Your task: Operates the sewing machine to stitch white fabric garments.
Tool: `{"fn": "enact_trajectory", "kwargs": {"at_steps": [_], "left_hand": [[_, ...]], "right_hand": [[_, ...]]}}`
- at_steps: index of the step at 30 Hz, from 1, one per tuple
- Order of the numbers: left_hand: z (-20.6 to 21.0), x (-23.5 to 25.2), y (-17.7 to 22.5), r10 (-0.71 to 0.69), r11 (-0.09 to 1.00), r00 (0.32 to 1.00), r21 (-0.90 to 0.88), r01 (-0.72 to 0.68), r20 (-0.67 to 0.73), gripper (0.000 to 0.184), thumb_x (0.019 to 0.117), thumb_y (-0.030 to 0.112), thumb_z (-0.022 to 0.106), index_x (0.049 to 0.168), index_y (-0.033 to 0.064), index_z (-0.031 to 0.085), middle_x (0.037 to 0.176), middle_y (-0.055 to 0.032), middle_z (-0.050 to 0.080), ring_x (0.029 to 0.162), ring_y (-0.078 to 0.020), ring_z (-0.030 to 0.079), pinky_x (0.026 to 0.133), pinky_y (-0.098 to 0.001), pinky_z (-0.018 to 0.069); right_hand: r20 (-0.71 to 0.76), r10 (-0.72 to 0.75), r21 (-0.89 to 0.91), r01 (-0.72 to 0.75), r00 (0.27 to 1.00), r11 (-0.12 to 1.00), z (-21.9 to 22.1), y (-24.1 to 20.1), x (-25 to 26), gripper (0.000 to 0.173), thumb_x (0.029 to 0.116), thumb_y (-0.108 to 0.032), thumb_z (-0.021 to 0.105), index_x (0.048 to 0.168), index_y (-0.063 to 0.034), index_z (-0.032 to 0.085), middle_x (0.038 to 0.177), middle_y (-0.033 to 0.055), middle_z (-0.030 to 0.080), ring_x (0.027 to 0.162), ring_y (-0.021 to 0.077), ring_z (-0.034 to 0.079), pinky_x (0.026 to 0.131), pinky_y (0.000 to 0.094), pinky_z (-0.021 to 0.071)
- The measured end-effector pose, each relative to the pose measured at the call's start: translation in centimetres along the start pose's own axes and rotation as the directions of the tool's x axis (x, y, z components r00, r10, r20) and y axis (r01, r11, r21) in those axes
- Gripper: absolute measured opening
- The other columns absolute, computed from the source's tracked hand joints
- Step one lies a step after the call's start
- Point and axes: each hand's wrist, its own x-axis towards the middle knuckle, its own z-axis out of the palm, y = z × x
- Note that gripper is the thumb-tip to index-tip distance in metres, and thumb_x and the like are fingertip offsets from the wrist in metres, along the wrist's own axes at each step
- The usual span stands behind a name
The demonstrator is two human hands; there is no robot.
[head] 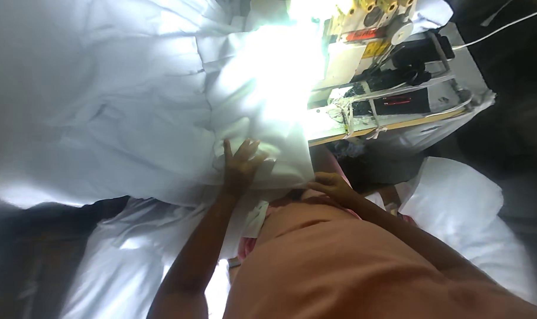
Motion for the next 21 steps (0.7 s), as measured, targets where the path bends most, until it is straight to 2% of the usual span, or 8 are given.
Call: {"fn": "enact_trajectory", "kwargs": {"at_steps": [3,4,6,8,11,14,17,21], "left_hand": [[-2.7,1.6,2.4,-0.176,0.947,0.983,-0.28,0.157,-0.045,0.025,0.1029,0.017,0.06,0.099,-0.0042,0.073,0.121,-0.021,0.072,0.129,-0.0355,0.062,0.12,-0.0646,0.0224],[-4.3,2.3,3.7,-0.228,0.904,0.971,-0.386,0.184,-0.072,0.026,0.1045,0.016,0.058,0.103,-0.0054,0.071,0.121,-0.0177,0.073,0.129,-0.0281,0.062,0.123,-0.0579,0.0213],[-7.8,3.3,6.9,-0.23,0.864,0.969,-0.478,0.158,-0.094,0.025,0.109,0.019,0.049,0.111,0.0015,0.067,0.121,-0.0067,0.074,0.128,-0.0156,0.063,0.125,-0.047,0.0295],[-9.6,3.8,9.8,-0.098,0.904,0.991,-0.424,0.048,-0.096,0.026,0.1106,0.018,0.044,0.108,0.0005,0.063,0.118,-0.0079,0.073,0.126,-0.0161,0.064,0.12,-0.0428,0.0385],[-6.7,2.4,11.6,0.079,0.953,0.995,-0.289,-0.095,-0.067,0.023,0.1083,0.014,0.049,0.11,0.0004,0.068,0.117,-0.0138,0.073,0.124,-0.0217,0.065,0.116,-0.0408,0.0407],[-2.9,1.3,12.4,0.115,0.972,0.991,-0.199,-0.127,-0.069,0.017,0.1026,0.007,0.058,0.109,0.0028,0.073,0.113,-0.014,0.076,0.117,-0.0248,0.07,0.11,-0.0408,0.0471],[-1.5,1.2,12.9,0.116,0.97,0.985,-0.2,-0.14,-0.129,0.015,0.1018,0.007,0.059,0.105,0.0031,0.074,0.109,-0.0129,0.077,0.114,-0.0242,0.071,0.11,-0.0408,0.0465],[-1.7,1.4,13.5,0.134,0.973,0.982,-0.169,-0.155,-0.132,0.017,0.1018,0.006,0.058,0.104,0.0058,0.075,0.11,-0.0107,0.078,0.115,-0.0224,0.071,0.113,-0.0428,0.0432]], "right_hand": [[-0.011,-0.064,0.0,0.064,0.998,0.998,0.6,-2.2,-1.2,0.008,0.0991,-0.002,0.06,0.099,0.0014,0.067,0.086,-0.0041,0.068,0.078,-0.0047,0.062,0.077,0.0156,0.0534],[-0.017,-0.084,0.008,0.084,0.996,0.996,0.9,-3.0,-1.8,0.007,0.0982,-0.001,0.061,0.097,0.0014,0.067,0.084,-0.0045,0.068,0.077,-0.0046,0.063,0.076,0.0156,0.0541],[-0.025,-0.098,0.05,0.099,0.995,0.994,1.4,-4.8,-3.0,0.005,0.0964,0.002,0.062,0.096,0.0019,0.067,0.083,-0.0034,0.07,0.076,-0.0022,0.065,0.075,0.0173,0.057],[-0.035,-0.113,0.079,0.115,0.993,0.99,1.7,-5.7,-3.7,0.006,0.0929,0.004,0.065,0.096,0.0006,0.067,0.083,-0.0036,0.071,0.074,-0.0016,0.066,0.073,0.0176,0.0577],[-0.061,-0.088,0.068,0.092,0.994,0.993,2.0,-5.8,-4.2,0.004,0.0924,0.003,0.067,0.095,0.0002,0.068,0.081,-0.0027,0.069,0.071,-0.0012,0.065,0.069,0.0169,0.0568],[-0.095,-0.082,0.068,0.088,0.992,0.994,2.4,-5.6,-4.4,0.005,0.094,0.002,0.065,0.091,-0.0014,0.068,0.077,-0.0045,0.069,0.069,-0.0023,0.063,0.067,0.016,0.055],[-0.141,-0.124,0.035,0.13,0.982,0.991,2.7,-5.8,-4.7,0.005,0.0947,0.002,0.065,0.094,0.001,0.07,0.082,-0.0042,0.07,0.074,-0.0042,0.065,0.073,0.015,0.0561],[-0.186,-0.154,0.016,0.16,0.97,0.987,3.0,-6.0,-4.9,0.006,0.0939,0.003,0.064,0.093,0.0028,0.071,0.084,-0.0028,0.072,0.076,-0.0049,0.065,0.075,0.0142,0.0558]]}}
